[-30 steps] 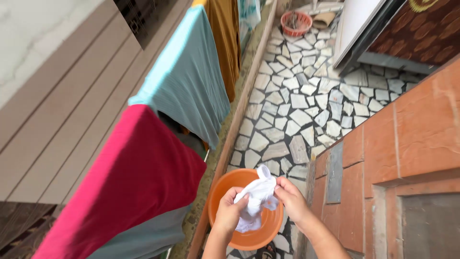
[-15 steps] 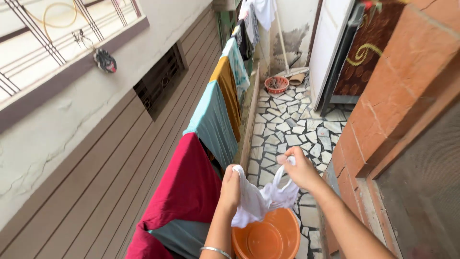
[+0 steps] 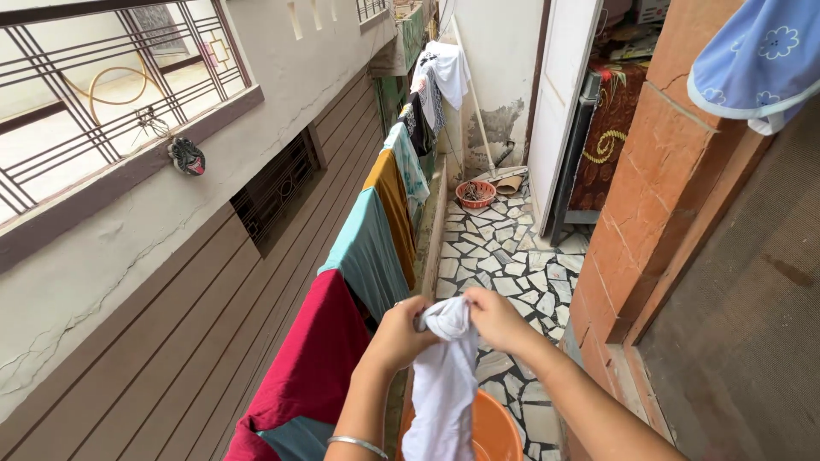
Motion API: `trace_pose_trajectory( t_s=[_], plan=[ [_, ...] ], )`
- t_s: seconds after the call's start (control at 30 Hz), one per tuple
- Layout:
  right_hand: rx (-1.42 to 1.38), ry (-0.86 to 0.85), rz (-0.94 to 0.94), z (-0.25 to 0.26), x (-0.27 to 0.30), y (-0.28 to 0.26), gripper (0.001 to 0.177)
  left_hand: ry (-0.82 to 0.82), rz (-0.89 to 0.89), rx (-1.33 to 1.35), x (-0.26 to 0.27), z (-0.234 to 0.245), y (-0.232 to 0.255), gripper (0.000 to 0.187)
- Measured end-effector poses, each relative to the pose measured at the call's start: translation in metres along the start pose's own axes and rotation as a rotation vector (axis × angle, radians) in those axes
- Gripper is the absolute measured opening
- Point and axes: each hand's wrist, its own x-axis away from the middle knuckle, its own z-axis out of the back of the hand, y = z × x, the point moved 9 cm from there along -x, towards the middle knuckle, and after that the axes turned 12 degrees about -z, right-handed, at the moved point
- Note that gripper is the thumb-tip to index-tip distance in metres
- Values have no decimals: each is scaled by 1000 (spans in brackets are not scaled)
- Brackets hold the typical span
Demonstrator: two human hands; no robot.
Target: Hang wet laundry on a clothesline on a balcony.
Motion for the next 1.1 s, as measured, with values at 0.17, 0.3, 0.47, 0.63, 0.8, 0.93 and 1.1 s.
trace_pose_trajectory(
  t_s=[0.17,0.3,0.47,0.63,0.8,0.93,1.1],
  plan=[
    [-564,-67,-286,35,23,-8,23,1,205,-142,13,11,-67,19],
    [-550,-196,-166,28,12,-3,19,118,82,-10,-5,-14,-51,14],
    [-497,212,394,92,-18,12,25,365,207,565,-33,-29,-88,18],
    [-600,6,4,88,16,-30,25,439,241,102,-44,-23,-57,29],
    [-302,-245,31,59,-7,-20,23,115,-26,82,-70,-57,4,49],
    [-296,-395,-21,53,-5,-19,22,-190,-123,79,-77,-72,22,64],
    [-410,-429,-56,66,4,-31,38,-335,-16,-91,-79,-81,-6,58]
  ],
)
